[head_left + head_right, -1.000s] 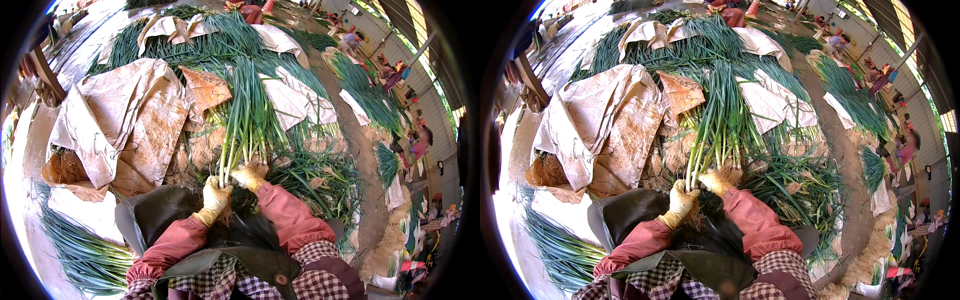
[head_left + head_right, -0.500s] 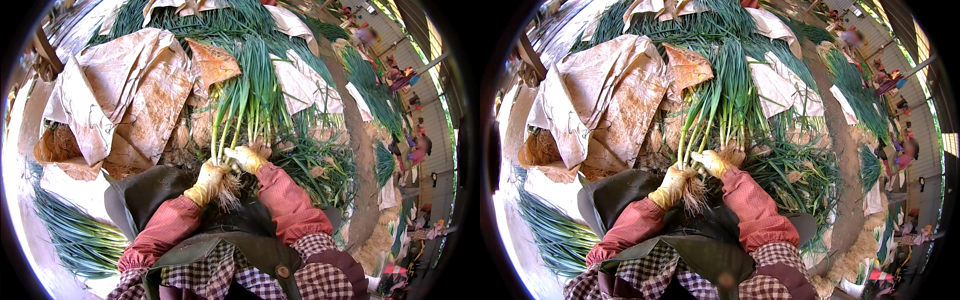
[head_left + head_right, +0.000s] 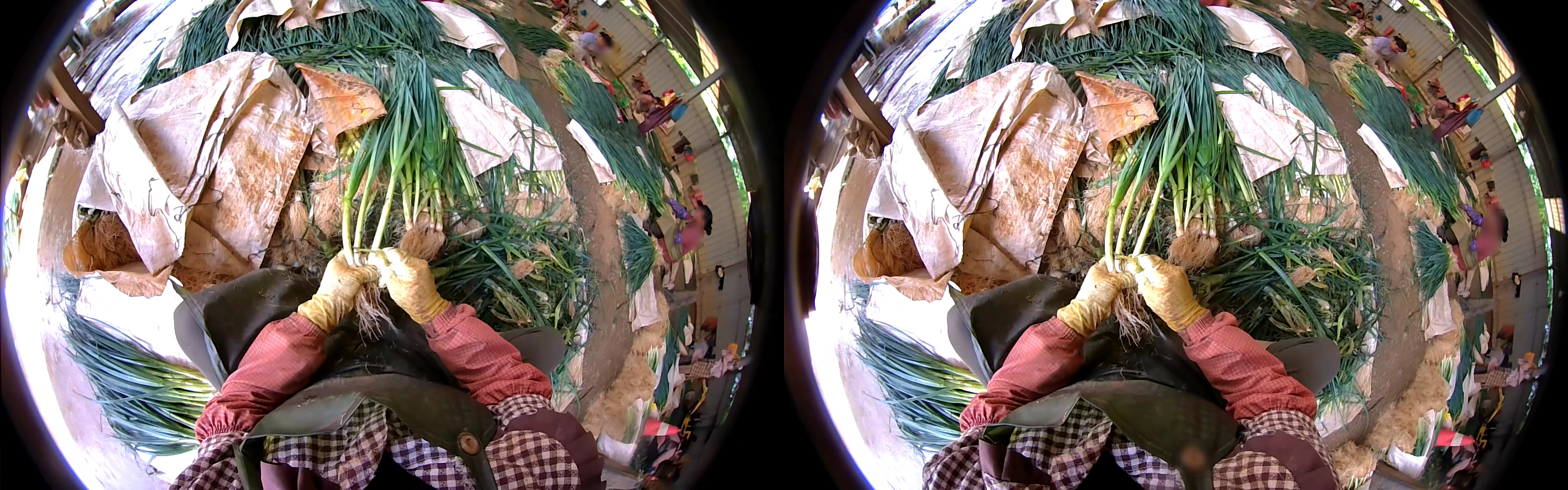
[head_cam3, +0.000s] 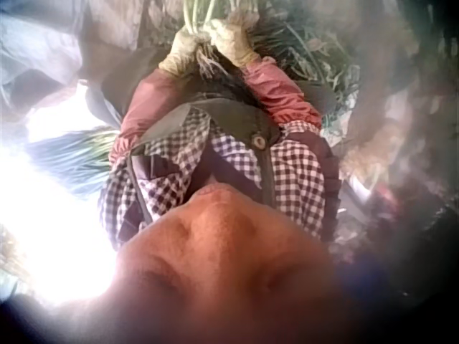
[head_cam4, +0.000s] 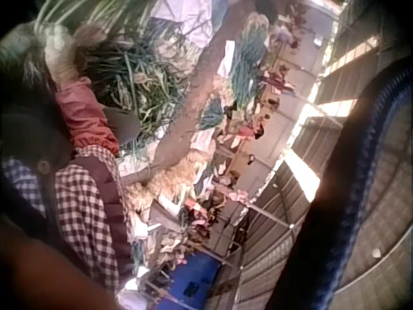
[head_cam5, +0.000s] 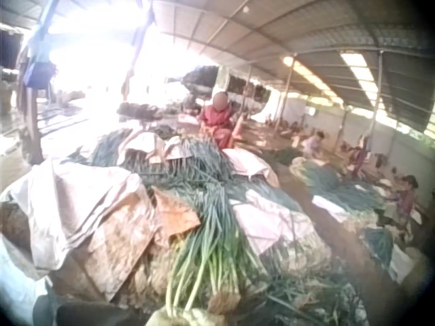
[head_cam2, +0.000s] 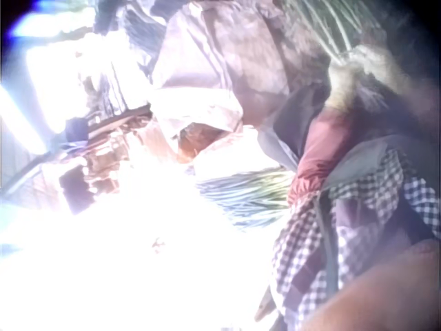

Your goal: The person sorts green onions by hand, removing loose or yellowed leaves from the bundles and arranging them on a pile.

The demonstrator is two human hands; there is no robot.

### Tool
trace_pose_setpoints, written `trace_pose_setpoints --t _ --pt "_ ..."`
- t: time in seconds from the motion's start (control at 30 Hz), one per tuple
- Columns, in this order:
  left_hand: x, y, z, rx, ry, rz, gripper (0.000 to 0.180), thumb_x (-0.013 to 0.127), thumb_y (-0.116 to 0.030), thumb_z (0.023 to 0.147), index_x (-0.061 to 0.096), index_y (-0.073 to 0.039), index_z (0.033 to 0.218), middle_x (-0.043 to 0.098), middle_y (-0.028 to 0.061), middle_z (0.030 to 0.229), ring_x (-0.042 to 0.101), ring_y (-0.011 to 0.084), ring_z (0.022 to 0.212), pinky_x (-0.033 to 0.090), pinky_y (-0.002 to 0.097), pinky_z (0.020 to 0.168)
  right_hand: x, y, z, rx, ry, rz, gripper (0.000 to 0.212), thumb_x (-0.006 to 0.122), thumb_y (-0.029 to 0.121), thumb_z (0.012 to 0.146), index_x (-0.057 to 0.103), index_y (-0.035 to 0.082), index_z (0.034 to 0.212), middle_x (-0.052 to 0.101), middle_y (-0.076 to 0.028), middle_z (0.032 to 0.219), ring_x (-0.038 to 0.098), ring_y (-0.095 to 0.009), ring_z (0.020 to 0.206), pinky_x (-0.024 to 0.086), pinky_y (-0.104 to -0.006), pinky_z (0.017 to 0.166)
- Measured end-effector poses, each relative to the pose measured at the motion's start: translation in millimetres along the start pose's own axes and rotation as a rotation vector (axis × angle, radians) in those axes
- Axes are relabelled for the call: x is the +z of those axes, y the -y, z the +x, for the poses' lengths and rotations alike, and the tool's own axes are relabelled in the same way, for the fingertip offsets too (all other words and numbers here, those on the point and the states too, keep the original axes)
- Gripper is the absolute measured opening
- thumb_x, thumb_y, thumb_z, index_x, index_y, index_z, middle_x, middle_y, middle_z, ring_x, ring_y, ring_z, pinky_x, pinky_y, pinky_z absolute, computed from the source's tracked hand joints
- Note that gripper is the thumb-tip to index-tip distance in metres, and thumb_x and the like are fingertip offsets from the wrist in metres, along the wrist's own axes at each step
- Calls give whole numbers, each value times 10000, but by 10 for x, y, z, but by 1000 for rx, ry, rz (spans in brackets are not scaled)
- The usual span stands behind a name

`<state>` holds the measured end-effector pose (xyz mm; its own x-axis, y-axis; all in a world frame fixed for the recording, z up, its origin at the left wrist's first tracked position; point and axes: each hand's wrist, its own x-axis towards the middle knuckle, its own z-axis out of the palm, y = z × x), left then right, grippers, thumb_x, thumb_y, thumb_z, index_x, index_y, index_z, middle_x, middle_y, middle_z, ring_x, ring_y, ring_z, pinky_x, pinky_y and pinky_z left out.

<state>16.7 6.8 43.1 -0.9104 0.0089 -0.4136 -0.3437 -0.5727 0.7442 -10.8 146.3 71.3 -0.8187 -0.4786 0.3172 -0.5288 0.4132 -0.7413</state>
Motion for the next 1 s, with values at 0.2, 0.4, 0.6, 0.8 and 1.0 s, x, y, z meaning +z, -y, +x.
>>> trace_pose_setpoints --t 0.2,0.4,0.6,0.8,1.0 --pt "-91 108 87 -76 -254 -125 377 503 188 685 466 -23 995 548 74 769 565 161 650 524 272 563 -725 272 212 108 -352 452 158 445 137 915 534 7 917 621 -91 737 611 -143 592 514 -224 534" --pt "54 -410 -68 61 -244 -258 334 458 165 688 453 -11 971 559 107 756 569 196 584 509 283 491 -1044 -944 -208 610 447 -685 376 511 389 822 606 26 804 627 -158 778 613 -261 744 483 -332 668" --pt "-157 -6 -10 -256 -192 -42 151 600 39 751 523 14 878 561 67 684 547 175 503 476 284 455 165 -1228 903 530 298 -990 431 534 439 802 571 43 969 617 -133 804 629 -243 769 501 -359 616" --pt "-70 -60 83 -96 -234 79 206 661 -1 733 510 -6 874 545 37 684 522 137 518 471 267 468 172 -1902 973 802 180 3 218 527 176 846 485 -38 852 537 -106 539 547 -234 414 444 -333 400" --pt "-138 109 184 150 -221 455 391 585 80 674 426 -18 1017 537 51 777 542 126 626 483 237 523 186 -700 691 378 511 70 463 575 447 814 531 34 1019 608 -134 881 575 -190 818 475 -372 675"
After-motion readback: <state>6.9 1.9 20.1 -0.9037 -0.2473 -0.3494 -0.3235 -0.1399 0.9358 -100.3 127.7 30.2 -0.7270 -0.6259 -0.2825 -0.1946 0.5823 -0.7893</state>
